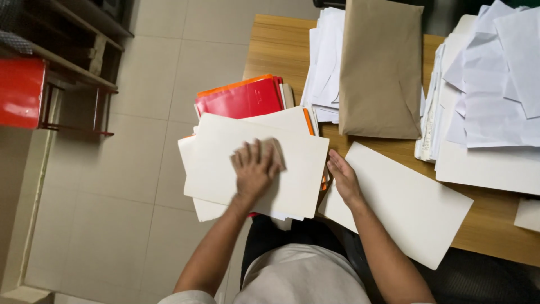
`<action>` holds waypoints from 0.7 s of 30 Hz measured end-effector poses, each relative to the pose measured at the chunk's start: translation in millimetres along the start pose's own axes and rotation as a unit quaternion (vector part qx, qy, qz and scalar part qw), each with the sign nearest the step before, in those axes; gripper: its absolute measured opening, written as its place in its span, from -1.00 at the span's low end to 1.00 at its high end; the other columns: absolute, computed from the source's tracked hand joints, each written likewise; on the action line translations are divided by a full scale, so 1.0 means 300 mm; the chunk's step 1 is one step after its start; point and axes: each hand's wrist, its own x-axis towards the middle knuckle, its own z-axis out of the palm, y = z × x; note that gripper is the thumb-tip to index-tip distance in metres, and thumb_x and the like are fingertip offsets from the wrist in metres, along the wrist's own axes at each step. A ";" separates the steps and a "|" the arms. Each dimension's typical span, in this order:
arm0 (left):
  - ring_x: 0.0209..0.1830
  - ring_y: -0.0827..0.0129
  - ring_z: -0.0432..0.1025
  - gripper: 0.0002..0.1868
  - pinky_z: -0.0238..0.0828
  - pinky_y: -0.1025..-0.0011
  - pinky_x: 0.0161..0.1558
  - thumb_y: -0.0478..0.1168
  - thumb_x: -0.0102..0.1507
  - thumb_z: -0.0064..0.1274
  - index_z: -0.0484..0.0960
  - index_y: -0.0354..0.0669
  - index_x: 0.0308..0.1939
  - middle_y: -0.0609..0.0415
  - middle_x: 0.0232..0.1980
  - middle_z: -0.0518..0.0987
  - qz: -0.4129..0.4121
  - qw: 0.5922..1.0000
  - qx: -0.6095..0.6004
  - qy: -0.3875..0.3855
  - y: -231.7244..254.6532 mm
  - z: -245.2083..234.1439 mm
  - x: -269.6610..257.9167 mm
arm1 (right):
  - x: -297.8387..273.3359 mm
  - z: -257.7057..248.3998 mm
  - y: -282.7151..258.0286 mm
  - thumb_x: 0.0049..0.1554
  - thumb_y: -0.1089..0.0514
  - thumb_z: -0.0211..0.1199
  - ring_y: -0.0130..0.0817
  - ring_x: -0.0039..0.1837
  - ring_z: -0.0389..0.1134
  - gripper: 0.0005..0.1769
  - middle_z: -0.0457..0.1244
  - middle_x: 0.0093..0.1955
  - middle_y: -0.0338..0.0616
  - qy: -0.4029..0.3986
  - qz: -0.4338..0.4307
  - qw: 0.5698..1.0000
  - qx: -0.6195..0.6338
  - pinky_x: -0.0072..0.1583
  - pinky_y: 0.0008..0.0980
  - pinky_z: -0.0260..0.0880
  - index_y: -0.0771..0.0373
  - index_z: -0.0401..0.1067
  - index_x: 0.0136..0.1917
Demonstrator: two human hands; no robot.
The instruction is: The person wipes the cover of an orange folder with a cloth, then opens it to flip through the papers inside. They proceed to wipe the cover of a white folder and flip through its contents as well.
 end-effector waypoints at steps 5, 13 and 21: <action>0.68 -0.22 -0.38 -0.18 -0.60 -0.36 0.51 0.43 0.41 -0.50 -0.13 0.23 0.66 -0.14 0.70 -0.24 -0.110 0.993 0.000 -0.052 -0.015 -0.031 0.139 | -0.003 0.050 -0.069 0.32 0.00 0.05 -0.15 0.62 0.04 -0.33 0.03 0.61 0.15 -0.029 -0.009 1.000 -0.006 0.54 -0.22 0.03 0.30 0.05 0.59; 0.69 -0.17 -0.34 -0.16 -0.56 -0.41 0.51 0.45 0.42 -0.50 -0.14 0.21 0.67 -0.15 0.71 -0.25 0.008 0.994 0.015 -0.104 0.243 0.041 -0.089 | -0.005 0.068 -0.149 0.30 -0.01 0.07 -0.14 0.48 0.24 -0.40 0.25 0.42 0.17 -0.014 0.037 0.998 -0.054 0.46 -0.21 0.22 0.24 0.22 0.55; 0.69 -0.07 -0.51 -0.14 -0.66 -0.38 0.48 0.43 0.40 -0.46 -0.26 0.23 0.66 -0.05 0.71 -0.41 -0.184 0.974 -0.004 -0.136 -0.169 -0.110 -0.229 | -0.004 0.079 -0.212 0.27 0.04 0.15 -0.18 0.47 0.25 -0.43 0.23 0.43 0.17 0.008 0.041 0.994 -0.097 0.44 -0.24 0.23 0.31 0.27 0.48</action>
